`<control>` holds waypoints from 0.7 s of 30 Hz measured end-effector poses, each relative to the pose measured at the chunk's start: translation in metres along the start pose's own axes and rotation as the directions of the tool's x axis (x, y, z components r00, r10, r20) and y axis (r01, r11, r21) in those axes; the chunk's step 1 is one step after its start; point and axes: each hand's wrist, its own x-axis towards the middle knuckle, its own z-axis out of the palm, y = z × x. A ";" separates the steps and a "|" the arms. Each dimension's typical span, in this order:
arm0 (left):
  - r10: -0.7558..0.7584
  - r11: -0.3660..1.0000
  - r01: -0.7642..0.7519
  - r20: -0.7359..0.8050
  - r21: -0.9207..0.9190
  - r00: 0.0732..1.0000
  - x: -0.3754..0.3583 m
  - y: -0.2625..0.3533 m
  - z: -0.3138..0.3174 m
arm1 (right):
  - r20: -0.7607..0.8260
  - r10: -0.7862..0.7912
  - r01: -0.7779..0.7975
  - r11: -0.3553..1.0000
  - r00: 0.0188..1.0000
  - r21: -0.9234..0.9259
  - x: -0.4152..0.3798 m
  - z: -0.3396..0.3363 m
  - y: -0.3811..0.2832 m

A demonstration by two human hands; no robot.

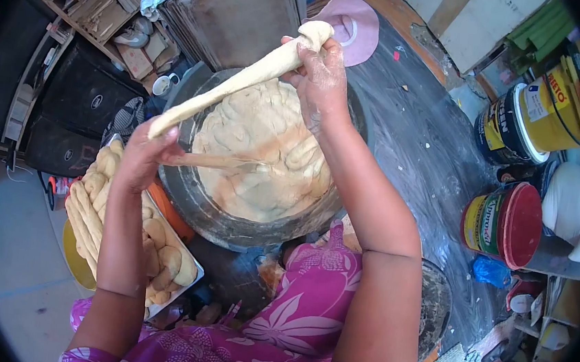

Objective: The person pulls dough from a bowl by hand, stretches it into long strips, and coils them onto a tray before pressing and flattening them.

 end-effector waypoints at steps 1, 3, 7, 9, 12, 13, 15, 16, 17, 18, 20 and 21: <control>-0.002 1.000 0.002 0.001 -0.002 1.000 -0.004 0.006 -0.005 | -0.001 0.002 -0.002 1.000 1.000 -0.002 -0.001 0.000 0.002; 0.053 0.992 -0.046 0.051 -0.121 0.997 -0.012 0.021 -0.013 | 0.114 -0.016 0.028 0.994 0.993 -0.104 -0.003 0.001 0.006; 0.184 0.946 -0.167 0.035 -0.278 0.982 -0.018 0.049 -0.011 | 0.441 0.355 -0.009 0.787 0.825 -0.616 -0.010 -0.015 0.061; 0.194 0.944 -0.179 0.029 -0.277 0.980 -0.017 0.064 0.002 | 0.481 0.577 0.111 0.559 0.660 -0.822 -0.027 -0.020 0.101; 0.139 0.968 -0.108 0.125 -0.228 0.982 0.000 0.071 0.013 | 0.609 0.602 0.498 0.368 0.517 -0.785 -0.060 -0.038 0.181; 0.118 0.968 -0.080 0.151 -0.240 0.981 0.007 0.069 0.015 | 0.616 0.601 0.500 0.375 0.510 -0.780 -0.058 -0.043 0.208; 0.108 0.979 -0.085 0.119 -0.183 0.987 0.022 0.062 0.016 | 0.518 0.721 0.110 0.532 0.460 -0.839 -0.050 -0.049 0.243; 0.104 0.979 -0.082 0.115 -0.184 0.988 0.029 0.060 0.013 | 0.518 0.724 0.108 0.532 0.456 -0.840 -0.049 -0.042 0.234; 0.110 0.972 -0.094 0.064 -0.217 0.992 0.036 0.059 0.009 | 0.491 0.709 0.089 0.523 0.506 -0.847 -0.047 -0.027 0.209; 0.117 0.963 -0.109 0.015 -0.248 0.993 0.044 0.057 0.005 | 0.461 0.690 0.070 0.514 0.558 -0.855 -0.045 -0.012 0.187; 0.166 0.934 -0.147 0.032 -0.327 0.986 0.067 0.050 -0.015 | 0.438 0.725 0.016 0.508 0.531 -0.861 -0.046 0.011 0.163; 0.190 0.912 -0.148 0.075 -0.383 0.979 0.076 0.046 -0.024 | 0.417 0.758 -0.036 0.500 0.501 -0.865 -0.046 0.021 0.152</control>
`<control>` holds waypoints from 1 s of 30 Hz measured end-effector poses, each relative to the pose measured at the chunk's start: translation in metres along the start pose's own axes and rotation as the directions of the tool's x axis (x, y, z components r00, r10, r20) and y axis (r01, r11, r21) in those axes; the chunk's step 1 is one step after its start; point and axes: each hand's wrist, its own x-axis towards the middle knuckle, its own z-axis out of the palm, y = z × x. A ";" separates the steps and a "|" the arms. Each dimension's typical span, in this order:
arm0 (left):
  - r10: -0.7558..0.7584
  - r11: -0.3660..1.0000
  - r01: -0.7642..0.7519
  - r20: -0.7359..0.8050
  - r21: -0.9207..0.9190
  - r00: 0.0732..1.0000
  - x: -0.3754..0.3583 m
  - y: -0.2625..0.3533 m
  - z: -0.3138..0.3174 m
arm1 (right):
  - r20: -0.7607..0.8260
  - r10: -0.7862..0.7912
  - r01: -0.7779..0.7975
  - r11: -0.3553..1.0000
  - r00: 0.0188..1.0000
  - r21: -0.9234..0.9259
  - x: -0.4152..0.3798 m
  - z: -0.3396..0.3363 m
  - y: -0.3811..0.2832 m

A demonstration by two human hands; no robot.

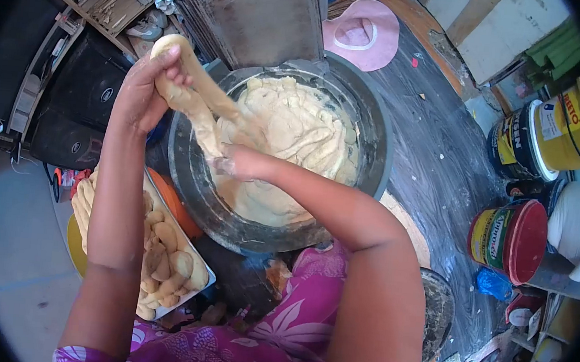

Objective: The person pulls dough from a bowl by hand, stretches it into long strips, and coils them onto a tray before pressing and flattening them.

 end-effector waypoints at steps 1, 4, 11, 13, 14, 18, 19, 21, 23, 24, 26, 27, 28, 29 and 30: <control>0.000 1.000 0.000 0.000 0.000 1.000 0.004 -0.003 0.000 | 0.000 0.000 0.000 1.000 1.000 0.000 -0.003 -0.004 -0.014; -0.036 0.997 0.037 -0.008 0.068 0.999 0.019 -0.033 -0.016 | -0.024 -0.067 0.071 0.974 0.997 0.217 -0.016 -0.019 -0.042; -0.289 0.946 0.312 0.219 -0.082 0.932 -0.013 -0.162 -0.045 | -0.401 -0.151 0.401 0.629 0.904 0.666 -0.039 -0.064 -0.065; -0.414 0.860 0.268 0.290 0.433 0.863 -0.024 -0.193 -0.068 | -0.449 -0.144 0.446 0.567 0.882 0.693 -0.040 -0.078 -0.054; -0.417 0.861 0.272 0.289 0.431 0.862 -0.026 -0.206 -0.072 | -0.504 -0.150 0.501 0.524 0.851 0.689 -0.040 -0.083 -0.049; -0.426 0.710 0.372 -0.057 0.598 0.903 -0.014 -0.209 -0.076 | -0.641 -0.100 0.603 0.471 0.761 0.643 -0.039 -0.095 -0.042; -0.385 0.726 0.405 -0.161 0.556 0.909 -0.007 -0.202 -0.076 | -0.667 -0.076 0.618 0.466 0.741 0.633 -0.038 -0.099 -0.040; -0.399 0.689 0.368 -0.097 0.624 0.912 0.012 -0.186 -0.102 | -0.713 -0.100 0.677 0.427 0.694 0.599 -0.038 -0.108 -0.034; -0.262 0.938 0.289 -0.154 0.192 0.953 0.021 -0.137 -0.087 | -0.781 -0.127 0.756 0.386 0.612 0.529 -0.041 -0.121 -0.032; -0.236 0.950 0.249 -0.087 0.189 0.968 0.027 -0.104 -0.080 | -0.780 -0.127 0.756 0.383 0.613 0.532 -0.043 -0.125 -0.033; -0.227 0.889 0.165 0.099 0.427 0.969 0.033 -0.043 -0.062 | -0.839 -0.145 0.823 0.338 0.524 0.456 -0.049 -0.135 -0.039; -0.219 0.841 0.122 0.126 0.526 0.968 0.029 -0.020 -0.047 | -0.864 -0.141 0.847 0.325 0.484 0.421 -0.051 -0.139 -0.042; -0.215 0.783 0.076 0.154 0.618 0.964 0.026 -0.009 -0.034 | -0.864 -0.143 0.848 0.323 0.482 0.420 -0.055 -0.142 -0.041; -0.193 0.759 0.024 0.189 0.651 0.963 0.025 -0.012 -0.031 | -0.871 -0.121 0.841 0.351 0.477 0.412 -0.059 -0.145 -0.039; -0.173 0.733 -0.027 0.225 0.680 0.959 0.026 -0.019 -0.031 | -0.877 -0.097 0.832 0.378 0.471 0.405 -0.064 -0.148 -0.034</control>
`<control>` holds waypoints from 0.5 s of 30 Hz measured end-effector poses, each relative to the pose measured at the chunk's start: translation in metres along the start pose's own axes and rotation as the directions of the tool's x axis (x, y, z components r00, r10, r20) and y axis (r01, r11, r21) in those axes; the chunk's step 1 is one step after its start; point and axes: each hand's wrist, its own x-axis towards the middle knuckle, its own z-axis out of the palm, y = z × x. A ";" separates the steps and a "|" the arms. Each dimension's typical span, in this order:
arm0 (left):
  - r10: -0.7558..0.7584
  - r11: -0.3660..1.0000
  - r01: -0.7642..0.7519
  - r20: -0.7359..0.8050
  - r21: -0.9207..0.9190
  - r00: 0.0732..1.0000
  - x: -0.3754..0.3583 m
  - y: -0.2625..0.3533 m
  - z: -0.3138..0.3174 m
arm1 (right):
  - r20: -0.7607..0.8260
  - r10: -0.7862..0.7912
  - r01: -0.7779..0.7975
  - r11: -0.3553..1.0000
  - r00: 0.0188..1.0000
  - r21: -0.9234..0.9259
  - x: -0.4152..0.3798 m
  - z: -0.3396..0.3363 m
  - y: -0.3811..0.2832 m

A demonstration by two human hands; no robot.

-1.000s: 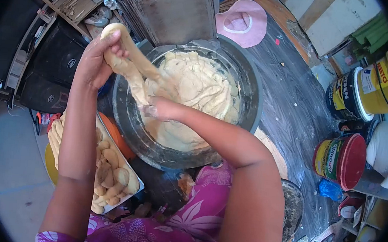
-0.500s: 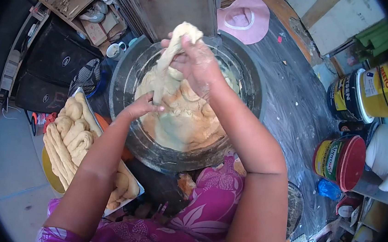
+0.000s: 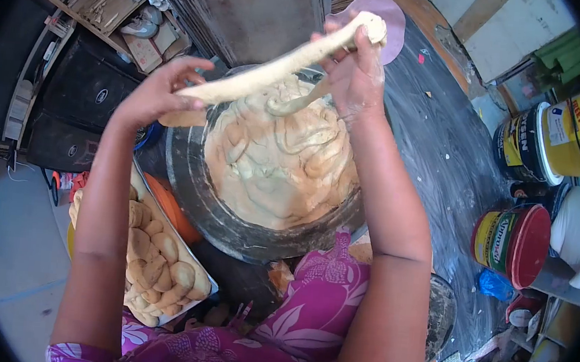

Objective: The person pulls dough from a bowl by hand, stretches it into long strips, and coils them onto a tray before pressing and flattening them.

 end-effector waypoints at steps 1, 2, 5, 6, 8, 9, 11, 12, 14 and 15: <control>-0.054 0.992 0.046 0.070 0.113 0.996 0.007 -0.016 0.005 | 0.020 0.046 -0.045 0.999 0.999 -0.014 0.002 -0.023 0.004; -0.025 0.981 0.000 0.131 0.193 0.991 0.012 -0.035 0.018 | 0.053 0.134 -0.134 0.991 0.990 -0.008 0.003 -0.052 0.010; -0.251 0.920 0.182 0.164 0.347 0.954 0.010 -0.112 0.100 | -0.258 0.700 -0.746 0.618 0.666 -0.247 -0.020 -0.122 0.013; -0.365 0.893 0.287 0.185 0.347 0.912 0.005 -0.138 0.134 | -0.393 0.734 -0.819 0.397 0.554 -0.414 -0.033 -0.172 0.028; -0.465 0.774 0.315 0.154 0.550 0.872 -0.018 -0.176 0.199 | -0.566 0.647 -0.426 -0.382 0.510 -0.820 -0.060 -0.207 0.035; -0.397 0.680 0.257 0.050 0.687 0.917 -0.036 -0.208 0.232 | -0.567 0.650 -0.420 -0.389 0.507 -0.820 -0.065 -0.215 0.041; -0.494 0.664 0.371 0.007 0.649 0.870 -0.061 -0.231 0.259 | -0.456 0.708 -0.433 -0.231 0.539 -0.871 -0.067 -0.227 0.047; -0.591 0.630 0.479 -0.024 0.611 0.807 -0.068 -0.238 0.267 | -0.460 0.711 -0.433 -0.239 0.532 -0.869 -0.067 -0.224 0.050; -0.566 0.624 0.491 -0.082 0.608 0.820 -0.068 -0.245 0.272 | -0.102 0.545 -0.020 -0.156 0.832 -0.988 -0.066 -0.202 0.062; -0.531 0.615 0.495 -0.141 0.614 0.835 -0.068 -0.247 0.273 | -0.114 0.547 -0.029 -0.162 0.830 -0.986 -0.067 -0.198 0.071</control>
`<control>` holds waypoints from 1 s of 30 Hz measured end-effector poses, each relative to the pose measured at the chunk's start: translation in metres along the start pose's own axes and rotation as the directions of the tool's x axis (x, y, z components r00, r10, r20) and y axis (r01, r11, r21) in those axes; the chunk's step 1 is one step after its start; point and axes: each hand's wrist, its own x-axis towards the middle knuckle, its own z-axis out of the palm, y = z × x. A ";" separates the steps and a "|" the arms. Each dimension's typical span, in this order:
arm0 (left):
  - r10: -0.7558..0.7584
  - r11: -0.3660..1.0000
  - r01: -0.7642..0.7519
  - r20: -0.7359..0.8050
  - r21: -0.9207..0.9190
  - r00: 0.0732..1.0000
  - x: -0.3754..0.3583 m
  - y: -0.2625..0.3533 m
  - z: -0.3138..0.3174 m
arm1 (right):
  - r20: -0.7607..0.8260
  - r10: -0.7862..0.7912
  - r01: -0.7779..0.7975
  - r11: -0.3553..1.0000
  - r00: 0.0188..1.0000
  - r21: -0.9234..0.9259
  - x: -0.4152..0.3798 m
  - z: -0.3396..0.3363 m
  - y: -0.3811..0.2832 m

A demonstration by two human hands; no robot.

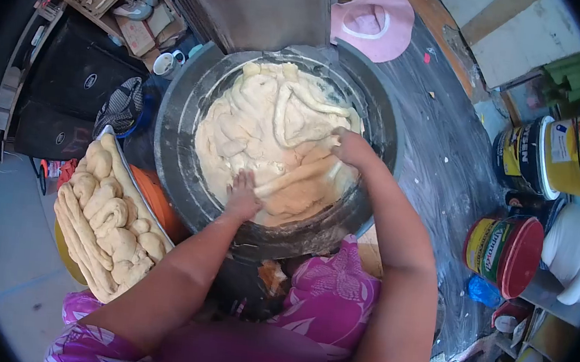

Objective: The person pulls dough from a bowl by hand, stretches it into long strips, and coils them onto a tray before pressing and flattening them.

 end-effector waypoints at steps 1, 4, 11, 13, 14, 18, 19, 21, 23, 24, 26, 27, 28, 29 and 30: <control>0.004 1.000 -0.004 0.010 -0.002 1.000 0.000 0.000 -0.006 | 0.010 -0.116 0.117 0.988 0.993 -0.099 0.005 0.007 -0.004; -0.049 0.998 0.054 -0.108 0.039 0.993 0.005 -0.007 -0.037 | 0.147 -0.235 0.267 0.929 0.961 -0.255 0.016 0.019 -0.028; -0.029 1.000 0.029 0.073 -0.006 0.997 0.017 -0.031 -0.043 | 0.433 -0.567 0.704 0.648 0.701 -0.291 -0.009 0.097 -0.041; -0.068 0.967 0.099 0.137 -0.235 0.988 0.023 -0.035 -0.040 | 0.314 -0.647 0.719 0.601 0.694 -0.349 -0.018 0.119 -0.024; -0.077 0.963 0.112 0.147 -0.246 0.986 0.027 -0.039 -0.039 | 0.200 -0.723 0.727 0.552 0.661 -0.407 -0.018 0.126 -0.017; 0.012 0.950 0.132 0.452 -0.284 0.892 0.028 -0.032 -0.054 | 0.789 -0.172 0.480 0.860 0.589 -0.171 -0.009 0.095 -0.020; 0.017 0.998 -0.001 0.242 -0.066 0.970 0.026 -0.024 -0.055 | 0.751 -0.219 0.485 0.861 0.623 -0.152 -0.009 0.093 -0.013; 0.092 0.996 -0.092 0.038 -0.014 0.995 0.032 -0.015 -0.033 | 0.710 -0.261 0.488 0.863 0.654 -0.132 -0.010 0.098 -0.003; 0.175 0.984 -0.168 -0.166 0.056 0.970 0.030 -0.002 -0.021 | 0.420 -0.176 0.268 0.948 0.890 -0.170 -0.009 0.101 -0.003; 0.329 0.941 -0.339 -0.205 -0.017 0.922 0.025 0.006 -0.016 | 0.418 -0.174 0.265 0.949 0.891 -0.170 -0.007 0.103 -0.005; 0.473 0.859 -0.506 -0.253 -0.082 0.844 0.013 0.015 -0.013 | 0.476 -0.186 0.249 0.966 0.860 -0.073 -0.001 0.107 -0.018; 0.474 0.869 -0.494 -0.236 -0.029 0.848 0.006 0.019 -0.015 | 0.470 -0.298 0.282 0.954 0.831 0.106 0.001 0.116 -0.019; 0.476 0.875 -0.483 -0.222 0.024 0.851 0.003 0.024 -0.022 | 0.441 -0.407 0.308 0.909 0.800 0.279 0.004 0.125 -0.019; 0.484 0.871 -0.491 -0.224 0.026 0.846 0.004 0.025 -0.034 | 0.460 -0.451 0.257 0.869 0.765 0.423 0.000 0.122 -0.038; 0.451 0.864 -0.453 -0.064 -0.221 0.890 0.007 0.019 -0.049 | 0.472 -0.498 0.192 0.808 0.727 0.557 -0.007 0.120 -0.057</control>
